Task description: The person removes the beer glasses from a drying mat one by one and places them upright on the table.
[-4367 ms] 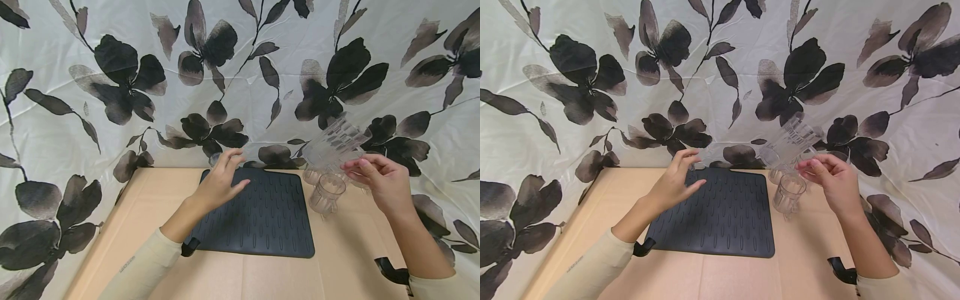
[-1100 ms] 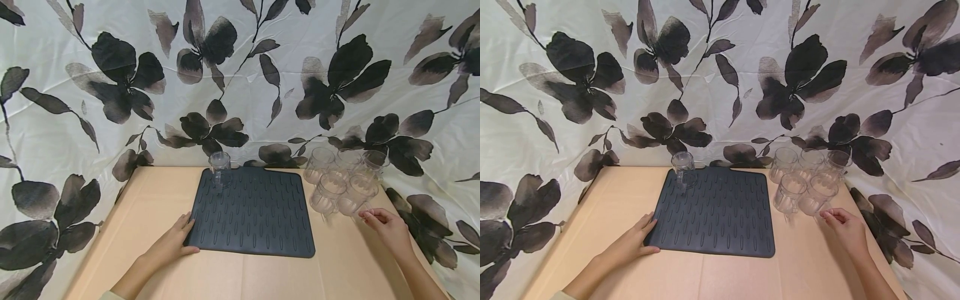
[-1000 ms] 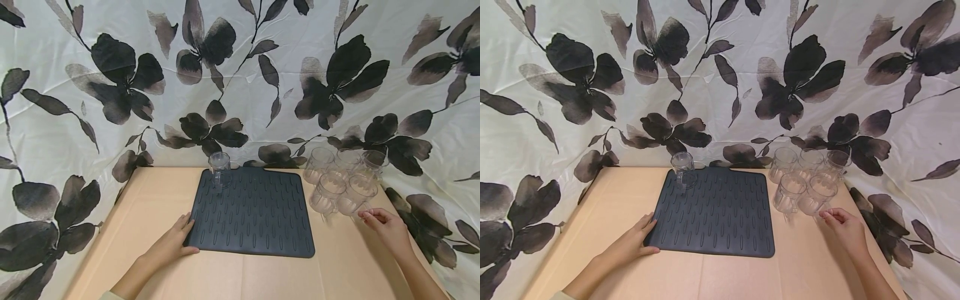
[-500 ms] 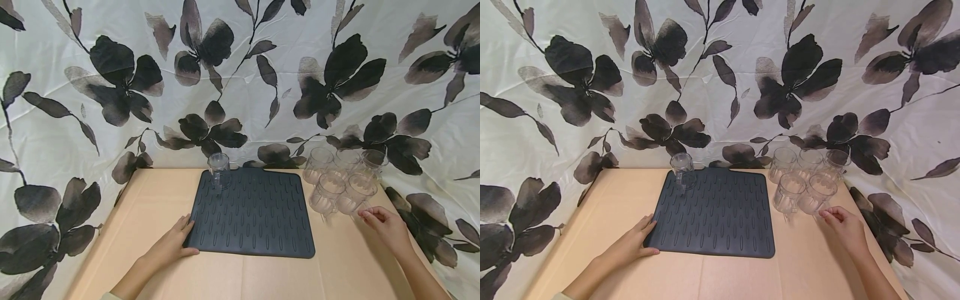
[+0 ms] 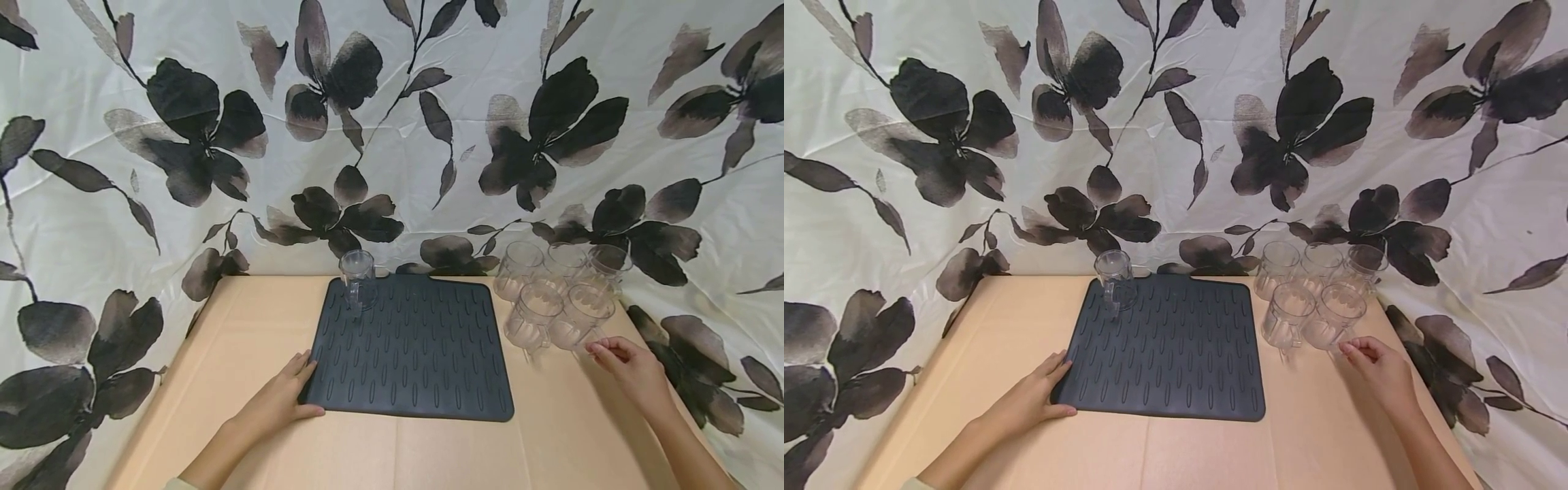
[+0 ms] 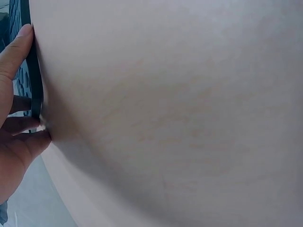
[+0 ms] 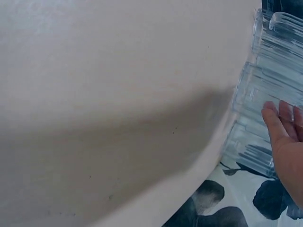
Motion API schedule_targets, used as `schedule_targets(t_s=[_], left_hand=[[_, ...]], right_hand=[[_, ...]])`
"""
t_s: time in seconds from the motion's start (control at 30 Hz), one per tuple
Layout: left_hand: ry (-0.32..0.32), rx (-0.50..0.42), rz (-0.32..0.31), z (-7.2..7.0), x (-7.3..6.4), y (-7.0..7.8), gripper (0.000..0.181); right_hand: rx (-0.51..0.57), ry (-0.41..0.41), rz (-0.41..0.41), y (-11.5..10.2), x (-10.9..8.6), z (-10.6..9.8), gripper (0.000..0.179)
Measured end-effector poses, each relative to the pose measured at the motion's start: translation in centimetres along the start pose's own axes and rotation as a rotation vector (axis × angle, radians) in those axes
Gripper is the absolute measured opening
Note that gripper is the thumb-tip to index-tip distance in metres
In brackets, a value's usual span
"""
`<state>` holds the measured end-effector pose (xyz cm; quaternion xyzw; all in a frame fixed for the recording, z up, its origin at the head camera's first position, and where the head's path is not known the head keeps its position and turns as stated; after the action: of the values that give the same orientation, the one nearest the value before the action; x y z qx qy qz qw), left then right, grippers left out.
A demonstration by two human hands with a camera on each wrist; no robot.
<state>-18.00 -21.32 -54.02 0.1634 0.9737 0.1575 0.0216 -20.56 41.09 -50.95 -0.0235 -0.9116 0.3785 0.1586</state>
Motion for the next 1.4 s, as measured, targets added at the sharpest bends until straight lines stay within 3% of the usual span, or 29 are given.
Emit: schedule_targets(t_s=[0.17,0.3,0.6,0.8,1.07,1.4], left_hand=[[0.009,0.011,-0.001,-0.1,0.0,0.0,0.099],[0.005,0.01,-0.008,-0.1,0.0,0.0,0.099],[0.011,0.018,0.01,-0.1,0.2,0.0,0.099],[0.01,0.029,0.016,-0.1,0.2,0.1,0.098],[0.01,0.034,0.019,-0.2,0.2,0.1,0.098],[-0.001,0.031,0.012,-0.2,0.2,0.1,0.099]], right_hand=[[-0.071,0.016,-0.022,-0.1,-0.4,-0.6,0.045],[-0.095,0.031,-0.02,-0.8,-0.6,-1.7,0.048],[-0.087,0.094,-0.05,-4.6,0.3,-4.5,0.052],[-0.048,0.114,-0.105,-7.9,1.5,-5.2,0.051],[-0.022,0.029,-0.185,-12.8,3.2,-3.5,0.048],[0.048,-0.132,-0.267,-18.1,5.1,2.0,0.048]])
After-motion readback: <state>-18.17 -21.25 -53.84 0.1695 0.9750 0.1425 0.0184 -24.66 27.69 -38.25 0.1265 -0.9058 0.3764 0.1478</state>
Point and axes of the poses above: each hand's wrist, its own x-axis towards the middle knuckle, its own z-axis out of the palm, y = z × x, the point moved 6 cm from there along x, towards the middle knuckle, and after that the axes turned 4 degrees about y, right-handed, at the moved point
